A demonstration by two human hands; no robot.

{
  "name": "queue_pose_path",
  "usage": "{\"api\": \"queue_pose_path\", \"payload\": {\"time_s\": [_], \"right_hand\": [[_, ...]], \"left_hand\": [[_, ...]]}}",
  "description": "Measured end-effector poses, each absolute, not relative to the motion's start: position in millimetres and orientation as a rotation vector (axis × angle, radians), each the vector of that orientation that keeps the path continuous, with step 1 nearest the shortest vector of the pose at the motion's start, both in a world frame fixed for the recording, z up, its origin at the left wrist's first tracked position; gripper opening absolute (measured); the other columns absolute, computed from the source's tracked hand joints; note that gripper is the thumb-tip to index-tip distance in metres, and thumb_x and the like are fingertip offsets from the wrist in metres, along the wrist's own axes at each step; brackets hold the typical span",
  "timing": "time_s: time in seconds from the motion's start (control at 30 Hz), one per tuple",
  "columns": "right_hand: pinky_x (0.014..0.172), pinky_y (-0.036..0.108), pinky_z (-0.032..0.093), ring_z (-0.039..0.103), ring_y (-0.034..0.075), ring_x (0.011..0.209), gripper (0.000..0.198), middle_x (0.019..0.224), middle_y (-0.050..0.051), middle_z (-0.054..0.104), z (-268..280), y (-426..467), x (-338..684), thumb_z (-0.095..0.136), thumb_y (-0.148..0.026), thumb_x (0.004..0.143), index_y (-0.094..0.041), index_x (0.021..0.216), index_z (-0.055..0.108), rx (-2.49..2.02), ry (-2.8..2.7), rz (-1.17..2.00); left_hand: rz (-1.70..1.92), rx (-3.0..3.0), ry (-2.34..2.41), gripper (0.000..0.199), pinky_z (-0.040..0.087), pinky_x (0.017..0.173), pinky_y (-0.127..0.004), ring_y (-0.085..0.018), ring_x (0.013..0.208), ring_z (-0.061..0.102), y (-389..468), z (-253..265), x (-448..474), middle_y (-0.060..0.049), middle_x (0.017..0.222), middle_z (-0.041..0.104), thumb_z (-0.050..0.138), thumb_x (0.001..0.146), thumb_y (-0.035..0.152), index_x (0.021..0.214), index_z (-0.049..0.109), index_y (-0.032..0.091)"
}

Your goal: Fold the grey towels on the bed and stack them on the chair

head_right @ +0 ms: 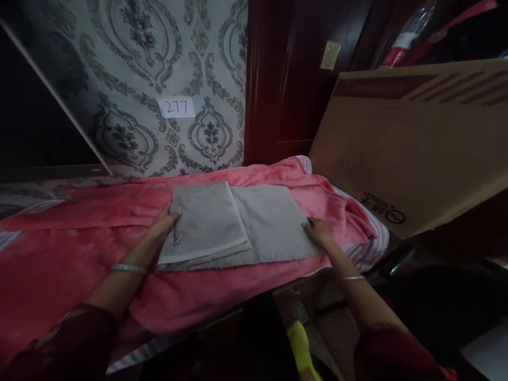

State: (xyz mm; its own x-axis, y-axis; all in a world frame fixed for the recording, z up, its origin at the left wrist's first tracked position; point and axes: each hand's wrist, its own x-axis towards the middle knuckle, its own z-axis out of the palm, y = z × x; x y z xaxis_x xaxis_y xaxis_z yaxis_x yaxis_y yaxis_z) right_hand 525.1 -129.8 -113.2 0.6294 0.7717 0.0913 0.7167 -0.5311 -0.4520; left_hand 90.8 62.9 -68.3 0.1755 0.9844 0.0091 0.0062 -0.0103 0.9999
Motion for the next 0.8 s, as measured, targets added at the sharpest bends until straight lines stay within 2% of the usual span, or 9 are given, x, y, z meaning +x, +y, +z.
{"api": "queue_pose_path", "payload": {"time_s": [0.13,0.23,0.33,0.43,0.5,0.57,0.7,0.8], "right_hand": [[0.091,0.036,0.050,0.067,0.031,0.109,0.036,0.117,0.020,0.071,-133,-131,525,0.055,-0.031,0.092,-0.009,0.116,0.072,-2.471,-1.195,0.101],[0.087,0.036,0.051,0.068,0.030,0.106,0.038,0.116,0.019,0.072,-139,-130,525,0.053,-0.030,0.093,-0.009,0.119,0.070,-2.498,-1.199,0.020],[0.083,0.034,0.052,0.069,0.030,0.102,0.037,0.110,0.018,0.073,-143,-131,524,0.053,-0.028,0.092,-0.010,0.120,0.069,-2.472,-1.194,-0.001],[0.080,0.033,0.052,0.071,0.029,0.098,0.041,0.107,0.017,0.074,-145,-129,524,0.056,-0.030,0.090,-0.011,0.125,0.066,-2.426,-1.149,0.031],[0.079,0.033,0.053,0.071,0.028,0.097,0.044,0.109,0.018,0.074,-146,-126,525,0.058,-0.032,0.089,-0.010,0.127,0.065,-2.396,-1.114,0.093],[0.079,0.033,0.053,0.071,0.029,0.098,0.047,0.112,0.019,0.073,-145,-124,526,0.060,-0.034,0.088,-0.008,0.127,0.065,-2.385,-1.096,0.168],[0.080,0.034,0.053,0.070,0.030,0.098,0.045,0.111,0.020,0.072,-146,-125,527,0.060,-0.035,0.088,-0.007,0.124,0.067,-2.399,-1.086,0.203],[0.079,0.034,0.052,0.070,0.030,0.098,0.046,0.110,0.020,0.073,-149,-130,524,0.057,-0.034,0.090,-0.007,0.125,0.067,-2.396,-1.059,0.182]], "left_hand": [[1.111,1.352,1.053,0.071,0.056,0.090,-0.040,-0.029,0.101,0.069,68,-56,80,-0.009,0.107,0.073,0.071,0.066,0.026,0.135,0.056,0.016],[1.108,1.612,1.384,0.067,0.051,0.098,-0.044,-0.032,0.111,0.064,66,-56,58,-0.013,0.114,0.069,0.070,0.067,0.021,0.132,0.059,0.015],[0.973,2.142,1.679,0.055,0.044,0.107,-0.048,-0.036,0.121,0.056,44,-63,51,-0.018,0.127,0.061,0.068,0.073,0.021,0.127,0.062,0.014],[0.603,2.703,1.258,0.049,0.042,0.107,-0.048,-0.033,0.120,0.055,3,-74,74,-0.017,0.133,0.058,0.066,0.083,0.031,0.130,0.061,0.017],[0.364,2.890,0.925,0.057,0.044,0.104,-0.047,-0.033,0.121,0.052,-26,-82,101,-0.017,0.137,0.055,0.069,0.084,0.036,0.137,0.056,0.018],[0.241,2.995,0.843,0.056,0.045,0.098,-0.048,-0.033,0.118,0.052,-44,-90,129,-0.017,0.133,0.056,0.070,0.084,0.037,0.135,0.056,0.018],[0.182,3.009,0.852,0.025,0.048,0.090,-0.044,-0.031,0.107,0.056,-39,-97,160,-0.016,0.111,0.064,0.055,0.090,0.019,0.113,0.065,0.016],[0.501,2.675,0.995,0.024,0.050,0.089,-0.038,-0.026,0.096,0.061,-12,-84,145,-0.011,0.097,0.068,0.047,0.089,0.011,0.101,0.068,0.017]]}}
